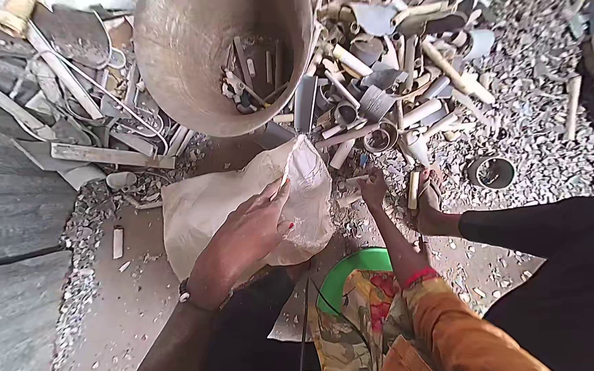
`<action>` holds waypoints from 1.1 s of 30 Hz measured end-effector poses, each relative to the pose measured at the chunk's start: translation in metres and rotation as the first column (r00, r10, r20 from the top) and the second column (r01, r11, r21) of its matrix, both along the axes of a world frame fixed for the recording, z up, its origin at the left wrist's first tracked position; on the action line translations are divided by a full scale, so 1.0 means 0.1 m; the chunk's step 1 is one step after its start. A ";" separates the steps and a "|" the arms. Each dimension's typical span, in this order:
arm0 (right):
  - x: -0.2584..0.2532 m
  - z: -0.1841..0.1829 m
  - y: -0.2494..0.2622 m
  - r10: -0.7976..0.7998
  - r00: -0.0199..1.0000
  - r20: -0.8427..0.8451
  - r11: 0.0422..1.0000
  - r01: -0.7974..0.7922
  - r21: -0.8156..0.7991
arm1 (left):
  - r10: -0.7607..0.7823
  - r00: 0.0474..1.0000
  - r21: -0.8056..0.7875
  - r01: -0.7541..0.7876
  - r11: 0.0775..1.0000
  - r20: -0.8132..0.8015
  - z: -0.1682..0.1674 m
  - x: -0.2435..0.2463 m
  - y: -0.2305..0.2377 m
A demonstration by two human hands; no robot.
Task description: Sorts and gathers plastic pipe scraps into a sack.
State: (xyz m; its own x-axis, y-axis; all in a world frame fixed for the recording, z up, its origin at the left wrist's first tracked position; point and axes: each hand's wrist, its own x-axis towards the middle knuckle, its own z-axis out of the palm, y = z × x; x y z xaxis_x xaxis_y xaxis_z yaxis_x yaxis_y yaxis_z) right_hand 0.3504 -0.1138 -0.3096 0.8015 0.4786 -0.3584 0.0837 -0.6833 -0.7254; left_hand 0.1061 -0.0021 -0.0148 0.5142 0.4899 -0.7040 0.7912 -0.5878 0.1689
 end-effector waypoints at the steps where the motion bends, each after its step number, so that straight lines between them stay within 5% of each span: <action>1: -0.02 0.15 -0.01 -0.141 0.990 -0.013 0.988 0.142 0.060 | 0.002 1.000 0.008 -0.003 1.000 0.015 0.01 0.00 0.00; 3: -0.10 0.43 0.02 -0.345 0.936 -0.075 0.909 0.353 0.222 | 0.009 0.999 0.021 -0.010 1.000 0.035 0.00 -0.01 0.00; 5: -0.32 0.70 0.13 -0.332 0.927 -0.173 0.866 0.373 0.334 | 0.019 0.999 0.027 -0.020 0.999 0.043 -0.03 0.00 0.00; 8: -0.81 1.03 0.37 0.229 0.918 -0.323 0.874 -0.047 0.484 | 0.017 0.999 0.034 -0.019 0.999 0.042 -0.03 0.07 0.02; 10: -0.96 1.18 0.46 0.690 0.664 -0.289 0.680 -0.458 0.573 | 0.033 0.996 0.046 -0.037 0.998 0.077 -0.07 0.06 0.03; 12: -0.91 1.18 0.44 0.784 0.605 -0.139 0.582 -0.640 0.501 | 0.037 0.994 0.077 -0.046 0.996 0.107 -0.13 -0.01 0.00; 15: -0.34 0.69 0.35 0.582 0.813 0.017 0.796 -0.573 0.196 | -0.015 0.988 0.152 -0.009 0.988 0.157 -0.19 -0.05 0.03; 18: 0.35 0.35 -0.09 0.236 0.971 0.042 0.960 -0.226 -0.168 | -0.013 0.992 0.113 -0.001 0.994 0.124 -0.15 -0.02 0.05; 21: 0.63 0.47 -0.46 -0.022 0.989 0.149 0.921 0.078 -0.381 | -0.021 0.993 0.061 0.014 0.998 0.112 -0.17 -0.01 0.06; 23: 0.72 1.20 -0.37 0.031 0.995 -0.099 0.804 -0.083 -0.589 | -0.029 0.993 0.037 0.025 0.999 0.115 -0.16 0.06 0.10; 24: 0.76 1.39 -0.34 0.064 0.981 -0.181 0.770 -0.164 -0.617 | -0.023 0.995 0.018 0.021 1.000 0.096 -0.15 0.10 0.12; 26: 0.80 1.25 -0.40 0.087 0.990 -0.107 0.850 -0.130 -0.510 | -0.020 0.998 -0.007 0.020 1.000 0.053 -0.15 0.17 0.16; 28: 0.86 0.64 -0.48 0.038 0.975 0.220 0.955 0.029 -0.295 | -0.015 0.997 -0.003 0.016 1.000 0.071 -0.16 0.19 0.16; 29: 0.93 0.16 -0.48 -0.073 0.874 0.480 0.991 0.119 -0.067 | -0.022 0.997 0.003 0.022 1.000 0.070 -0.17 0.19 0.16; 33: 1.36 0.24 -0.14 -0.014 0.933 0.360 0.985 0.075 -0.155 | -0.083 0.992 0.037 0.080 0.996 0.092 -0.24 0.16 0.15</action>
State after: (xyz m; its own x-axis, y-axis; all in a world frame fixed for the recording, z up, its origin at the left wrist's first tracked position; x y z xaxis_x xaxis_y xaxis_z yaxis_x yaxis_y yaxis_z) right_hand 0.4865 -0.1281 -0.2853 0.9098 0.3985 -0.1158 0.2823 -0.7988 -0.5313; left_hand 0.1220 0.0126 -0.0383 0.6157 0.4657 -0.6356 0.7223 -0.6560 0.2190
